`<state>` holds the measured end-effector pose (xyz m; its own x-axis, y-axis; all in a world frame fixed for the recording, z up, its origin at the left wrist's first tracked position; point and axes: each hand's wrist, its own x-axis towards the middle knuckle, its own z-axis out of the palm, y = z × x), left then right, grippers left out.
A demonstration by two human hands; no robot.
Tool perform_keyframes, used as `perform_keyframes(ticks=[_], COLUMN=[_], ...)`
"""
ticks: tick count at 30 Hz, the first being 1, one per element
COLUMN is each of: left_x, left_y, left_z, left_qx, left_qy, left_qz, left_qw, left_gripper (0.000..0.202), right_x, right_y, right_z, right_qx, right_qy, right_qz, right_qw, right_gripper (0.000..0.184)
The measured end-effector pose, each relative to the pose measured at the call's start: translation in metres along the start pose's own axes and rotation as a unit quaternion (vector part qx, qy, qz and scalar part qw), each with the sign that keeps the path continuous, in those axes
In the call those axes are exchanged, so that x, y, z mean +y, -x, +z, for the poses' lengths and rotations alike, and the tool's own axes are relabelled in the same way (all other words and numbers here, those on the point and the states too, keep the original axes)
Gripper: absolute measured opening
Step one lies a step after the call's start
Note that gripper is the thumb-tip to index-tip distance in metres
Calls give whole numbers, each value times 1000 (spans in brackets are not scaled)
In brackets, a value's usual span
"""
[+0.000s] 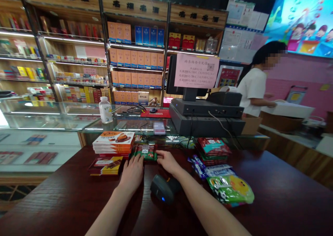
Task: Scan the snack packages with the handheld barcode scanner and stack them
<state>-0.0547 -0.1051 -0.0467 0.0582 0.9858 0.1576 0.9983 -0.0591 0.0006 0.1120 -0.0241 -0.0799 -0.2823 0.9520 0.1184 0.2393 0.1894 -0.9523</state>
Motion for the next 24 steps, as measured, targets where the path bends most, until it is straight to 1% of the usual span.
perform_keyframes(ticks=[7,11,16,24], left_x=[0,-1,2,16], left_y=[-1,-1,1,-8], left_z=[1,0,-11,-29], left_qx=[3,8,6,-1], left_qy=[-3,-8,-15,-6], left_qz=[2,6,9,56], left_qw=[1000,1000,1000,998], left_gripper=[51,50,49,46], right_x=[-6,-9,-11,-23], right_y=[4,11,26,50], right_z=[-4,-13,-38,-89], right_qx=[3,15,45,98], right_qy=[17,34,64,115], right_qz=[-11,-22,-38,-75], right_qw=[1000,999,996,986], right_gripper=[52,53,50,45])
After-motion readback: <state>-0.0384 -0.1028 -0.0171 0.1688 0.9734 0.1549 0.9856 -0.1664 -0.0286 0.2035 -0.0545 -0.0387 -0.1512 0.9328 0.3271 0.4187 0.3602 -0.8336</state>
